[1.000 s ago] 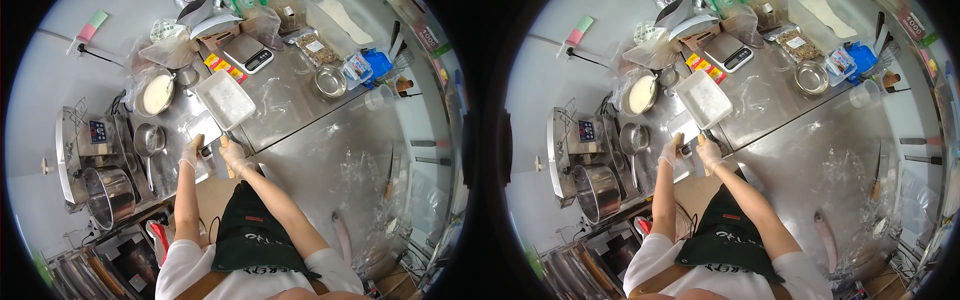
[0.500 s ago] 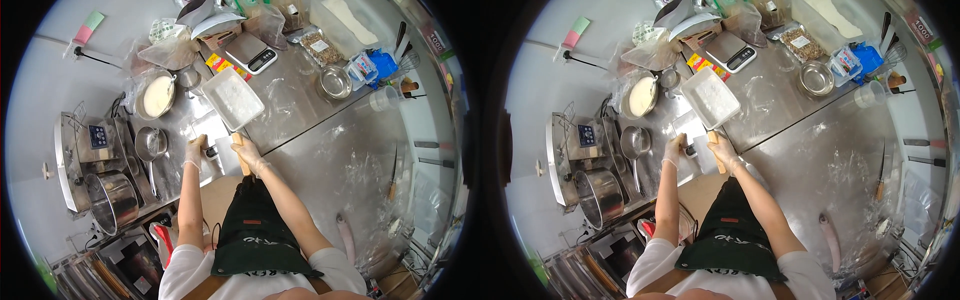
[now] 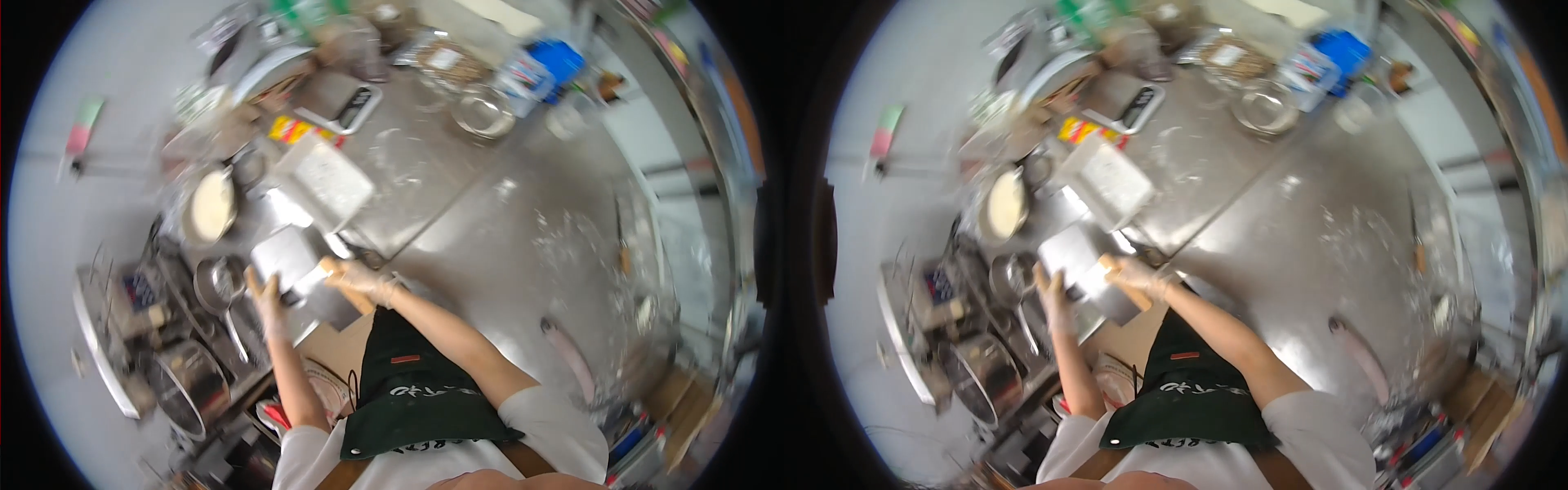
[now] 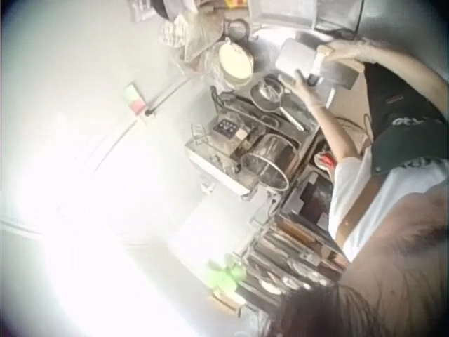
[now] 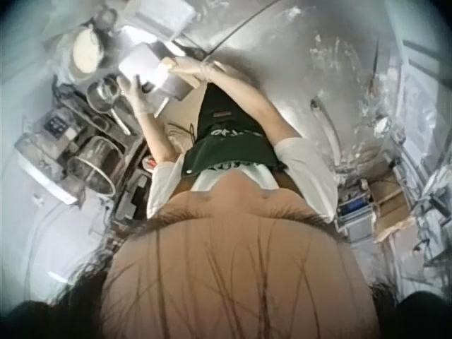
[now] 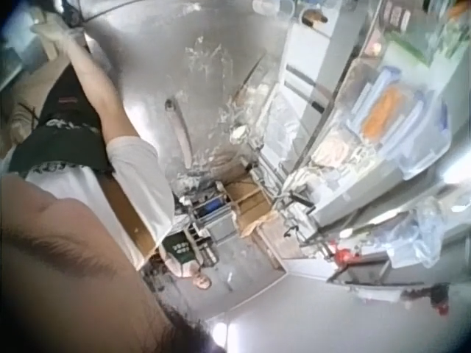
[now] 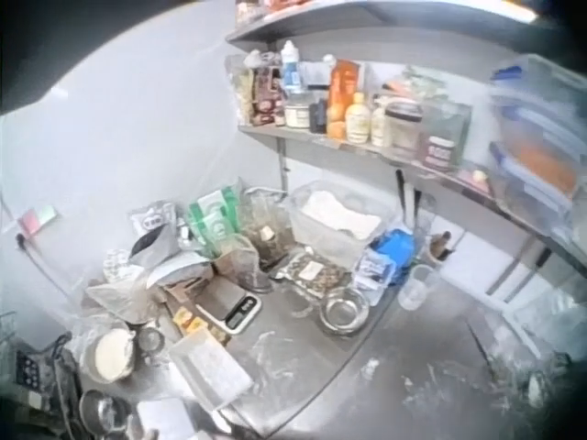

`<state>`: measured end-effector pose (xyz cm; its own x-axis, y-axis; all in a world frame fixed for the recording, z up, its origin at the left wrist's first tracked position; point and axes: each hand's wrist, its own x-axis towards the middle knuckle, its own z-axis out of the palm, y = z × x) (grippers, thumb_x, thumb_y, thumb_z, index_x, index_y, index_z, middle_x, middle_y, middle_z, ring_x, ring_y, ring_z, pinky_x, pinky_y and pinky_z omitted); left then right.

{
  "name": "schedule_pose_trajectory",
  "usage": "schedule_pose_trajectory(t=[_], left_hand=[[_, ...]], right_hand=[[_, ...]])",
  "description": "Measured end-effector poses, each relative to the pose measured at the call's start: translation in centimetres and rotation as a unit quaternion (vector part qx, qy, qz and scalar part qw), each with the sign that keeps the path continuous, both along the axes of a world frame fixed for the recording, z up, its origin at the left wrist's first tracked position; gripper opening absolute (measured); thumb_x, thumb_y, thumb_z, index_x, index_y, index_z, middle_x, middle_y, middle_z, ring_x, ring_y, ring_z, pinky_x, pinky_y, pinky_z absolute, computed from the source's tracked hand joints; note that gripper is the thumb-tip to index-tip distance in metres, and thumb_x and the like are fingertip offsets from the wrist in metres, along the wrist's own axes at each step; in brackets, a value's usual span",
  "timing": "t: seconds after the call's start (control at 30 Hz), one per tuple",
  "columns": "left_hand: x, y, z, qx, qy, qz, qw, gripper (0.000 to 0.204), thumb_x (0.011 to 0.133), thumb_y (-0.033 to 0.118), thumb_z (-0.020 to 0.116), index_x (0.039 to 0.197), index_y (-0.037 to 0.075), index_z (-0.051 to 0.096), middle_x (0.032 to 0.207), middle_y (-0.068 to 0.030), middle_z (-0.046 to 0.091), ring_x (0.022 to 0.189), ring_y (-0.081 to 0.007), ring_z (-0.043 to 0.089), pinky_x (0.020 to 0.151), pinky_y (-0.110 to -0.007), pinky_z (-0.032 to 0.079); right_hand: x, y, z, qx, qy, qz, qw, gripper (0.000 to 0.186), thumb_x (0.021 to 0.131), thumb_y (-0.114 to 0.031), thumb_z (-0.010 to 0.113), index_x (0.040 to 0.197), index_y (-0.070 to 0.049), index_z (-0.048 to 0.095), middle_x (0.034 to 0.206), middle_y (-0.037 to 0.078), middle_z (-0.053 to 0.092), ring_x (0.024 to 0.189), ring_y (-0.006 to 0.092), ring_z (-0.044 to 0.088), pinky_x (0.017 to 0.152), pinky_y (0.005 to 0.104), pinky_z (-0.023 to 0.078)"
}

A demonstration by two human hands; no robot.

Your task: The person portions dough by cutting pieces from a dough log with a bench scraper, weighing the cut dough pieces on a digital scale, and placing them onto the table.

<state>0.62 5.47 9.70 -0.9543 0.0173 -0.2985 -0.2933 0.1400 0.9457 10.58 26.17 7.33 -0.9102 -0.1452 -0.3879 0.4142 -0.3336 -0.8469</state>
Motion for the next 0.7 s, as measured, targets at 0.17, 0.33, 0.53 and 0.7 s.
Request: schedule_pose_trajectory(t=[0.17,0.33,0.53,0.7], left_hand=[[4.3,-0.5,4.0,0.115,-0.102,-0.125,0.98,0.055,0.088,0.001,0.049,0.141,0.0,0.032,0.131,-0.0126,0.05,0.115,-0.0216,0.05,0.099,-0.033,0.038],[10.5,16.6,7.0,0.101,-0.261,-0.321,0.905,0.055,0.087,0.007,0.05,0.14,0.001,0.035,0.129,-0.0098,0.05,0.116,-0.0217,0.048,0.099,-0.035,0.038],[21.0,32.5,0.6,0.083,-0.255,-0.554,0.788,0.059,0.087,0.004,0.053,0.142,0.002,0.033,0.133,-0.0085,0.048,0.113,-0.0166,0.051,0.096,-0.026,0.038],[25.1,35.9,-3.8,0.029,-0.157,-0.571,0.805,0.055,0.088,0.003,0.054,0.14,0.005,0.038,0.126,-0.0061,0.053,0.11,-0.0144,0.051,0.094,-0.023,0.039]], right_hand=[[9.7,5.1,5.6,0.042,-0.077,-0.07,0.994,0.044,0.083,-0.029,0.068,0.117,-0.003,0.058,0.103,0.004,0.061,0.095,0.0125,0.055,0.086,0.0285,0.043],[27.1,9.7,8.2,-0.092,-0.206,-0.483,0.846,0.033,0.082,-0.028,0.069,0.103,-0.005,0.061,0.087,0.001,0.059,0.078,0.0106,0.057,0.071,0.0264,0.046],[42.5,5.1,8.5,-0.015,-0.282,-0.711,0.644,0.026,0.078,-0.013,0.068,0.101,-0.003,0.059,0.084,0.001,0.058,0.073,0.011,0.055,0.064,0.0253,0.044],[48.5,-0.6,6.3,-0.031,-0.291,-0.786,0.544,0.027,0.078,-0.01,0.064,0.104,-0.003,0.057,0.084,0.002,0.056,0.075,0.0114,0.054,0.066,0.0267,0.045]])
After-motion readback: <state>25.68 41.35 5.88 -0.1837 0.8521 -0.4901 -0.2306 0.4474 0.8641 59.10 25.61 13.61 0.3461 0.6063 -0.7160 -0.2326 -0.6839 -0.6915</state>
